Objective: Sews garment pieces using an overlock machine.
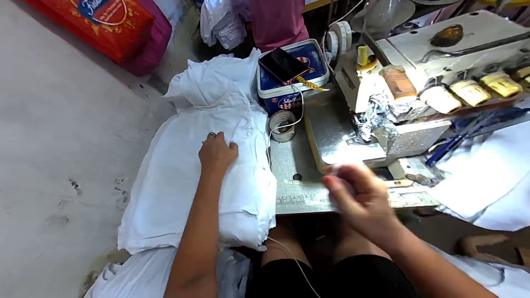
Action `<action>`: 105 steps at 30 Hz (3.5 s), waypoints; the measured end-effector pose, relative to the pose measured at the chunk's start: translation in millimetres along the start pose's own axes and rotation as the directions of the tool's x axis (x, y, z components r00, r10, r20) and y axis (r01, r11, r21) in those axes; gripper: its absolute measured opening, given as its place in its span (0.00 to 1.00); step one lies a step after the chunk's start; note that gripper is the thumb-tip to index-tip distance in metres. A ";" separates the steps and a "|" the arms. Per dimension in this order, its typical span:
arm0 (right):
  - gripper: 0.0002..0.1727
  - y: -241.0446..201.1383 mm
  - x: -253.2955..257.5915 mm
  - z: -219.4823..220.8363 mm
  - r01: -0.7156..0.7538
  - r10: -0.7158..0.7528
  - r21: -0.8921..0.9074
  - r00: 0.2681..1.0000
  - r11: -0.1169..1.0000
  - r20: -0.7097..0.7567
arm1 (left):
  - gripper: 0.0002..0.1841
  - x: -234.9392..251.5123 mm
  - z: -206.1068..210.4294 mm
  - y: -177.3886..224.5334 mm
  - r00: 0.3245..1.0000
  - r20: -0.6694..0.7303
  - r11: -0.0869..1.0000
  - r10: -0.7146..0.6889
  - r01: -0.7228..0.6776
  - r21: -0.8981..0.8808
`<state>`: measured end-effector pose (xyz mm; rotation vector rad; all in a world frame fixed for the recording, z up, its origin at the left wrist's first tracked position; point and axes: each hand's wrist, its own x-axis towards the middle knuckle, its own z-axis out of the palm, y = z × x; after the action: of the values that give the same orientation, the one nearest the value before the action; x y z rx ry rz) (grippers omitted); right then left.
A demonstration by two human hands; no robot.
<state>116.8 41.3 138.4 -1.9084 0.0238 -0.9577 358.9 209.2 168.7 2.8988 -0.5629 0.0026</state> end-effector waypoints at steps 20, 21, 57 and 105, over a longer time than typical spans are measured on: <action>0.12 -27.0 98.2 165.3 -0.113 0.021 0.191 0.905 0.975 0.424 | 0.17 -65.3 -144.2 -171.2 0.669 -0.722 0.880 0.178 -0.436 -0.187; 0.13 -42.2 89.1 153.0 -0.157 0.012 0.299 0.901 0.941 0.435 | 0.18 -54.6 -150.3 -152.1 0.572 -0.789 0.794 0.222 -0.576 -0.195; 0.16 43.5 -95.7 -44.1 -0.500 0.507 0.082 0.844 0.862 -0.175 | 0.12 -134.6 78.1 209.0 0.609 -0.404 0.582 0.683 -0.788 -0.203; 0.11 -18.8 -90.7 -12.5 -0.074 0.071 0.440 0.997 0.895 0.023 | 0.05 -192.8 76.1 91.7 0.598 -0.341 -0.423 0.725 -0.005 -0.906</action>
<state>39.5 77.7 100.5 -1.4785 -0.1166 -0.8240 143.3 183.2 103.6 0.7196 -1.0660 -0.7480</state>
